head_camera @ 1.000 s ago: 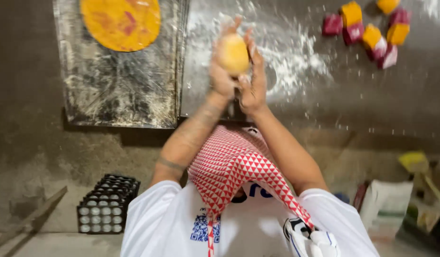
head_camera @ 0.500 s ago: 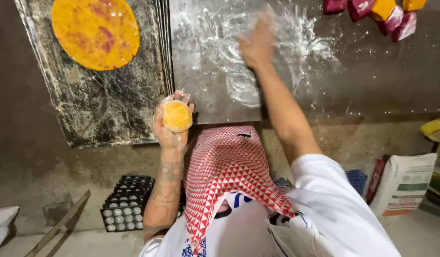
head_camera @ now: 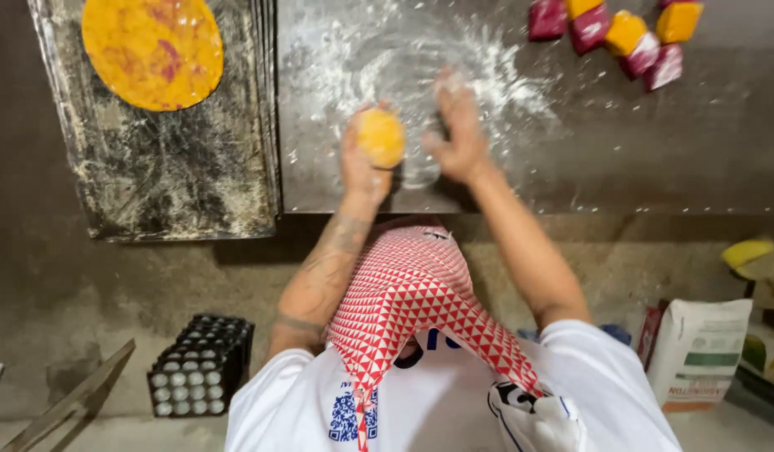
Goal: The person picks up dough pieces from a table, rolls them into balls by hand, and then flattens them into circles on the table and on a tray.
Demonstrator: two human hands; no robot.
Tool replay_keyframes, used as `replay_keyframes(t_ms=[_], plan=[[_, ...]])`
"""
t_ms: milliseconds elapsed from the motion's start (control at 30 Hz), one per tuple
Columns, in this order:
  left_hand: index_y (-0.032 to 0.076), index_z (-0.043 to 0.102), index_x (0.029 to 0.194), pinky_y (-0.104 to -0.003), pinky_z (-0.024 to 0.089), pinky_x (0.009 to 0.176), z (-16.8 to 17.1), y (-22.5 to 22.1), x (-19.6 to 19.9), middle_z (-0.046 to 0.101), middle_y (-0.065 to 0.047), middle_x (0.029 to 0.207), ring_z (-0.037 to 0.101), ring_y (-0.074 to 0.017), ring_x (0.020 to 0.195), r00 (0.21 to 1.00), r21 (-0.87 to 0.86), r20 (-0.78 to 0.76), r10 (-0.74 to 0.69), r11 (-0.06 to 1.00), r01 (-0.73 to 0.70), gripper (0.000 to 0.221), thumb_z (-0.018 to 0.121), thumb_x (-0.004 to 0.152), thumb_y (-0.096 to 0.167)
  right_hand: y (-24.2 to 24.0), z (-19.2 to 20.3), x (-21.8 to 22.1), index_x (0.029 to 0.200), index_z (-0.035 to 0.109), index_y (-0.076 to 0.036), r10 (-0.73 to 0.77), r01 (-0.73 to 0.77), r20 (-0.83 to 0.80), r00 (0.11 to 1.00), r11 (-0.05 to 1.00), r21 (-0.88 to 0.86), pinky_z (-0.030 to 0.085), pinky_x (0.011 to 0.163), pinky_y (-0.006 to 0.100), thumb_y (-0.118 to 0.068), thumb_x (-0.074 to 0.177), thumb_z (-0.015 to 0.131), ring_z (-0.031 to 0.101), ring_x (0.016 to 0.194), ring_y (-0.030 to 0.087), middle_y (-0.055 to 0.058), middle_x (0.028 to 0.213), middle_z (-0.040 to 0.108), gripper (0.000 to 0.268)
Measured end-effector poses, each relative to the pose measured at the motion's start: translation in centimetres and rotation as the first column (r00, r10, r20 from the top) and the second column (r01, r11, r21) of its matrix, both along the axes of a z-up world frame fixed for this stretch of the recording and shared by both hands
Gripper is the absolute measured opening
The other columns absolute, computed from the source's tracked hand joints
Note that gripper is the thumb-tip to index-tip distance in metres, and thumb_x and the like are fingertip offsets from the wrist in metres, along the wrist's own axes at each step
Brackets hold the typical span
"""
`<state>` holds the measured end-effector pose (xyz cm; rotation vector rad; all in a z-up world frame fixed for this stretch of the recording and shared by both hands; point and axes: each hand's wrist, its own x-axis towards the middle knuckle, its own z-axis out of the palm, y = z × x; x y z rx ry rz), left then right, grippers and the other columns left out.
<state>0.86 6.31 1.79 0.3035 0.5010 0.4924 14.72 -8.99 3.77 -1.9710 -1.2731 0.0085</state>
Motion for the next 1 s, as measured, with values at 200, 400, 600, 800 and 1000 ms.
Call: replay_keyframes(t_ms=[200, 400, 600, 800, 1000], plan=[[-0.004, 0.026, 0.164, -0.038, 0.018, 0.135, 6.2, -6.6, 6.6, 0.029, -0.015, 0.172, 0.026, -0.0253, 0.162, 0.985, 0.737, -0.003, -0.173, 0.666, 0.119, 0.066, 0.034, 0.114, 0.039, -0.4, 7.6, -5.0, 0.131, 0.062, -0.001, -0.175, 0.435, -0.534, 0.827, 0.801, 0.412, 0.054, 0.106, 0.045, -0.039, 0.096, 0.065, 0.067, 0.117, 0.036, 0.019, 0.127, 0.068, 0.052], [-0.005, 0.034, 0.163, -0.036, 0.018, 0.139, 10.9, -12.1, 8.8, 0.032, -0.015, 0.174, 0.028, -0.0232, 0.16, 0.966, 0.817, 0.155, -0.208, 0.576, -0.007, 0.065, 0.026, 0.117, 0.042, -3.8, 12.3, -1.1, 0.128, 0.064, -0.001, -0.259, 0.467, -0.433, 0.863, 0.734, 0.492, 0.054, 0.103, 0.037, -0.037, 0.098, 0.065, 0.067, 0.112, 0.026, 0.016, 0.127, 0.067, 0.047], [-0.003, 0.025, 0.166, -0.037, 0.013, 0.139, 13.2, -14.2, 9.2, 0.022, -0.012, 0.177, 0.02, -0.0225, 0.165, 0.951, 0.684, 0.227, -0.211, 0.73, -0.001, 0.068, 0.03, 0.116, 0.043, -4.9, 13.3, 0.4, 0.127, 0.063, -0.003, -0.163, 0.368, -0.399, 0.902, 0.773, 0.516, 0.053, 0.101, 0.039, -0.028, 0.092, 0.074, 0.065, 0.111, 0.027, 0.016, 0.119, 0.065, 0.044], [0.0, 0.02, 0.166, -0.039, 0.013, 0.136, 13.7, -10.6, 8.8, 0.017, -0.011, 0.177, 0.018, -0.023, 0.164, 0.932, 0.513, 0.332, -0.146, 0.857, -0.048, 0.073, 0.032, 0.113, 0.048, -3.5, 14.2, -1.9, 0.128, 0.058, -0.001, -0.227, 0.244, -0.091, 0.97, 0.878, 0.412, 0.053, 0.102, 0.044, -0.03, 0.087, 0.078, 0.062, 0.117, 0.032, 0.02, 0.123, 0.062, 0.054], [0.005, 0.016, 0.168, -0.041, 0.014, 0.134, 14.3, -5.5, 6.7, 0.013, -0.008, 0.177, 0.017, -0.0232, 0.163, 0.882, 0.319, 0.449, -0.142, 0.948, -0.009, 0.077, 0.031, 0.11, 0.053, 0.5, 15.6, -5.6, 0.132, 0.054, 0.001, -0.163, 0.164, -0.047, 0.986, 0.839, 0.519, 0.049, 0.104, 0.048, -0.025, 0.094, 0.072, 0.06, 0.118, 0.041, 0.024, 0.127, 0.061, 0.05]])
